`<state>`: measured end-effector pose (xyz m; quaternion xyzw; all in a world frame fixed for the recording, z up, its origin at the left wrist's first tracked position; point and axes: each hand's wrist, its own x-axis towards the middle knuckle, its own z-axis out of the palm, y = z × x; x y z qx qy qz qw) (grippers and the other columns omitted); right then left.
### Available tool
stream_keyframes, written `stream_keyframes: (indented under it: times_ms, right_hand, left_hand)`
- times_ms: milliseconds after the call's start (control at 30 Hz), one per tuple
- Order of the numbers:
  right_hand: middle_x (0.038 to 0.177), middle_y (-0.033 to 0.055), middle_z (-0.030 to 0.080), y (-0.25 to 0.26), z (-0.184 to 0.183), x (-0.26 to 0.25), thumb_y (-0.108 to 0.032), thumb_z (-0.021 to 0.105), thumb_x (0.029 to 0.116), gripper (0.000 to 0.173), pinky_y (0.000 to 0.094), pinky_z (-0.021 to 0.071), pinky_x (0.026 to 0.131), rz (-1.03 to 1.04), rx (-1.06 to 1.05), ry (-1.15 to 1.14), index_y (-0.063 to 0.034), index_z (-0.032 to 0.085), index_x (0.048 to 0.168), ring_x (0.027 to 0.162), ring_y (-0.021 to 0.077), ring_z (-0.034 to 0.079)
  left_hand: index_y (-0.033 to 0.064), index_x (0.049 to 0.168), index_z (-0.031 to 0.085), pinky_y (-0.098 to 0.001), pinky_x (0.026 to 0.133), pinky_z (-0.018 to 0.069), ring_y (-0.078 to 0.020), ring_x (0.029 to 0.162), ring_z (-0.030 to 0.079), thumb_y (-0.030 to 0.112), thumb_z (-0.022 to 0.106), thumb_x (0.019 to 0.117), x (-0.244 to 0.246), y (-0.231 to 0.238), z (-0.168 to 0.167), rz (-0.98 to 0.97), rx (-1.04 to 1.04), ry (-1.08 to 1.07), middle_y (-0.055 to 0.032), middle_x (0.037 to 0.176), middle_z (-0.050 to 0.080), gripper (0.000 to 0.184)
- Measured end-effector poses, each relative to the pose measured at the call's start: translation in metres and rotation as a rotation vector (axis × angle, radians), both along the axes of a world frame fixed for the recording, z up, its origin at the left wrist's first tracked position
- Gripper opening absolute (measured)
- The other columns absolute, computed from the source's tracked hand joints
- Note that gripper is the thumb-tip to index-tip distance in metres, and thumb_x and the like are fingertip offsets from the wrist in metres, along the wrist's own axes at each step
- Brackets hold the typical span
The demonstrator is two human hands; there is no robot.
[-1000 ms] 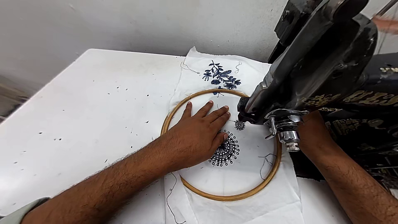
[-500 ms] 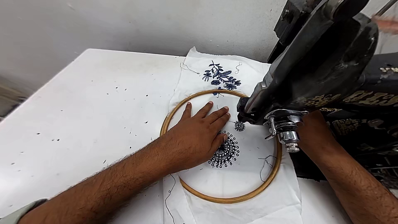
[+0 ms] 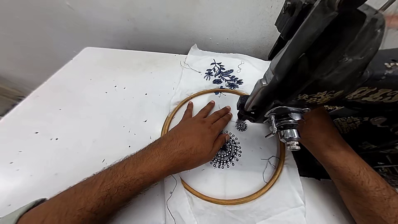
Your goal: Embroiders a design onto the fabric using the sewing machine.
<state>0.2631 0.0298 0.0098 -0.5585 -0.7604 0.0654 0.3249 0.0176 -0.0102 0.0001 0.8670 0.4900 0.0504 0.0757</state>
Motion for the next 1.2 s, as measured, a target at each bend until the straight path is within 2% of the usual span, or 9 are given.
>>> stream_keyframes:
  times_ms: [133,233,467,633,733,833,1000,1100,1200]
  right_hand:
    - [0.099,0.0169,0.065,-0.0012,-0.0034,0.0001,-0.021,0.066,0.092,0.027,0.0433,0.0495,0.082,0.005,0.027,0.016,0.0008,0.065,0.107,0.096,0.0217,0.064]
    - [0.101,0.0203,0.066,-0.0015,-0.0055,0.0003,-0.018,0.065,0.0911,0.026,0.0465,0.0494,0.084,0.019,0.064,0.002,0.0031,0.065,0.106,0.099,0.0267,0.064]
    - [0.101,0.0157,0.066,0.0005,-0.006,-0.0002,-0.026,0.066,0.0921,0.03,0.0405,0.0493,0.084,0.005,0.04,0.049,-0.0003,0.066,0.108,0.098,0.0193,0.063]
    - [0.101,0.0155,0.066,0.001,-0.0063,0.0007,-0.021,0.066,0.0927,0.025,0.0424,0.0501,0.084,0.018,0.03,0.033,-0.0007,0.066,0.107,0.098,0.0205,0.064]
    - [0.096,0.0166,0.066,0.0028,-0.0047,0.0011,-0.022,0.067,0.0915,0.026,0.043,0.049,0.08,0.024,0.061,-0.003,0.0005,0.066,0.103,0.093,0.0221,0.064]
    - [0.099,0.0166,0.066,0.0036,-0.0061,0.0019,-0.026,0.066,0.092,0.029,0.0429,0.049,0.083,0.027,0.081,0.004,-0.0001,0.066,0.105,0.097,0.0212,0.064]
    - [0.101,0.0178,0.066,-0.0014,-0.0042,-0.0009,-0.018,0.066,0.0908,0.026,0.0442,0.0495,0.084,0.004,0.014,0.045,0.0014,0.065,0.108,0.098,0.0222,0.064]
    - [0.096,0.0151,0.065,-0.0007,-0.0029,-0.0004,-0.018,0.068,0.0899,0.024,0.0406,0.0491,0.081,0.016,0.014,0.036,0.0004,0.065,0.104,0.094,0.0188,0.063]
    - [0.098,0.0166,0.066,0.0001,-0.0024,0.0002,-0.02,0.067,0.0898,0.026,0.0443,0.0491,0.081,0.018,0.029,0.01,0.0005,0.066,0.105,0.095,0.0222,0.064]
  left_hand:
    - [0.0166,0.156,0.045,-0.0762,0.116,0.0192,-0.0295,0.155,0.028,0.046,0.028,0.1097,-0.0018,0.0005,0.0029,0.008,-0.013,0.019,0.0026,0.166,0.036,0.058]
    - [0.0174,0.157,0.044,-0.0752,0.116,0.0197,-0.0292,0.156,0.027,0.046,0.027,0.1098,-0.0023,0.0002,0.0045,0.016,-0.023,0.034,0.0031,0.166,0.035,0.058]
    - [0.0165,0.156,0.045,-0.0764,0.116,0.018,-0.0292,0.156,0.026,0.045,0.027,0.1097,-0.0008,0.0029,-0.0004,0.018,0.002,0.002,0.0029,0.166,0.035,0.057]
    - [0.0171,0.158,0.042,-0.076,0.117,0.0168,-0.029,0.156,0.025,0.046,0.026,0.1101,-0.0011,0.0003,0.0044,0.02,-0.032,0.036,0.0032,0.167,0.033,0.058]
    - [0.0164,0.157,0.044,-0.0764,0.116,0.0168,-0.029,0.156,0.026,0.045,0.027,0.1099,0.0002,0.0007,0.0009,0.017,-0.012,0.011,0.0032,0.167,0.034,0.058]
    - [0.0169,0.157,0.044,-0.0762,0.116,0.0171,-0.029,0.156,0.026,0.044,0.027,0.1098,0.0009,0.0013,-0.0006,0.015,-0.002,0.005,0.0033,0.167,0.035,0.057]
    - [0.0166,0.156,0.045,-0.076,0.116,0.0189,-0.0296,0.155,0.028,0.046,0.028,0.1098,-0.0025,-0.0002,0.0034,0.013,-0.014,0.026,0.0032,0.166,0.035,0.058]
    - [0.0168,0.157,0.044,-0.0766,0.116,0.0187,-0.03,0.156,0.027,0.046,0.027,0.1098,-0.0017,-0.0011,0.0025,0.012,-0.014,0.029,0.0026,0.167,0.034,0.058]
    - [0.0172,0.157,0.043,-0.0772,0.115,0.0197,-0.0306,0.156,0.026,0.047,0.027,0.1097,-0.0006,-0.0019,0.003,0.01,-0.016,0.04,0.0029,0.167,0.034,0.058]
